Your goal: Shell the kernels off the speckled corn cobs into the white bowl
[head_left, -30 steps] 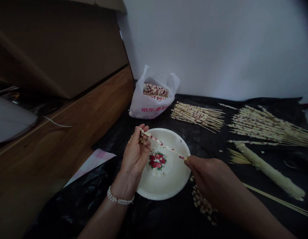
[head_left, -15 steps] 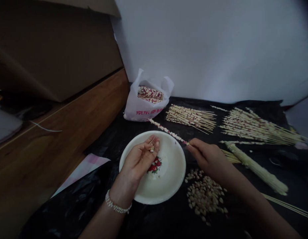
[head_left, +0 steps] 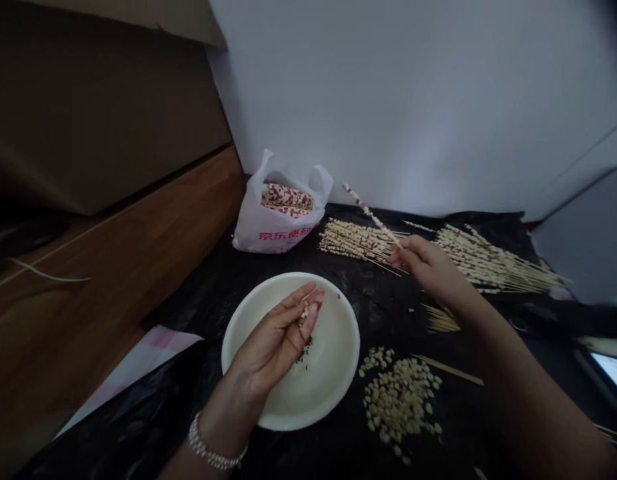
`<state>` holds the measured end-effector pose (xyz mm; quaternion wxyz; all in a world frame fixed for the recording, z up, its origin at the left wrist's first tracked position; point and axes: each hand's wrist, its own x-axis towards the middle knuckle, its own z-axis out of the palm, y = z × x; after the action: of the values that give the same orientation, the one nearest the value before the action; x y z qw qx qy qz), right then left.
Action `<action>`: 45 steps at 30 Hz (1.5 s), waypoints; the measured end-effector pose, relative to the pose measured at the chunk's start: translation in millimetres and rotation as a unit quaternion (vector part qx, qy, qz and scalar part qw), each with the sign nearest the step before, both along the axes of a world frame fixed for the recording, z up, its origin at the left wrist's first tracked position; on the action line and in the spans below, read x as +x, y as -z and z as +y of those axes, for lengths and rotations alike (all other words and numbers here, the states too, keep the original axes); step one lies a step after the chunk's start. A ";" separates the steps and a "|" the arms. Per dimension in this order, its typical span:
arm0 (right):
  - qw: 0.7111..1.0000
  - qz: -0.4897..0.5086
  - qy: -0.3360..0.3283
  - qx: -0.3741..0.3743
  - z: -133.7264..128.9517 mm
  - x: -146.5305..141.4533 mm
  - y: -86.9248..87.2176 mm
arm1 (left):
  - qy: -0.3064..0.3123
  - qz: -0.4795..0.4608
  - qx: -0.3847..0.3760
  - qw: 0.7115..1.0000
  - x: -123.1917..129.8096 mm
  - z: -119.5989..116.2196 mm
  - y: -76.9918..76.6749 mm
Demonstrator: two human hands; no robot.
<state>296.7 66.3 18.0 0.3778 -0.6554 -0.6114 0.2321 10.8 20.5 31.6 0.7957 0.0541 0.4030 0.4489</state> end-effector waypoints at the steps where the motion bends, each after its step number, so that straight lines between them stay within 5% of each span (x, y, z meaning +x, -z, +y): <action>1: 0.994 -0.102 0.023 0.040 9.3 6.2 1.7 | 0.007 -0.003 0.004 1.000 -0.2 -0.4 0.5; 3: 0.960 -0.259 0.049 0.093 27.6 14.6 8.4 | 0.007 -0.004 0.009 1.000 -0.1 -0.7 1.7; 6: 0.922 -0.379 0.034 0.066 50.7 17.2 25.1 | -0.012 -0.002 0.006 1.000 0.7 0.2 2.6; 14: 0.902 -0.431 0.031 0.020 73.6 20.7 61.8 | 0.005 -0.066 -0.027 0.997 -7.4 6.3 6.1; 23: 0.883 -0.460 0.038 0.088 43.6 33.4 56.1 | -0.105 0.006 0.044 0.993 -50.1 29.2 -7.6; 27: 0.885 -0.446 0.012 0.132 32.5 30.8 50.9 | -0.072 0.053 0.055 0.994 -54.0 24.2 -1.1; 31: 0.904 -0.398 -0.025 0.154 30.2 15.8 41.4 | 0.087 0.124 0.125 0.980 -47.5 11.5 15.2; 34: 0.914 -0.361 -0.064 0.173 28.5 -2.3 31.1 | 0.199 0.227 0.236 0.924 -44.8 7.2 17.5; 38: 0.922 -0.319 -0.099 0.194 26.3 -30.7 5.2 | 0.289 0.312 0.333 0.842 -45.4 12.0 1.4; 42: 0.938 -0.262 -0.095 0.205 40.8 -60.5 -41.2 | 0.290 0.335 0.355 0.823 -46.5 24.4 -25.7; 45: 0.949 -0.219 -0.105 0.202 69.6 -85.7 -73.1 | 0.207 0.399 0.424 0.786 -44.2 43.9 -48.3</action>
<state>211.0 135.9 91.1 0.3329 -0.5320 -0.7785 -0.0074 -33.4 64.4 80.0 0.5349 0.6424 0.4327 0.3375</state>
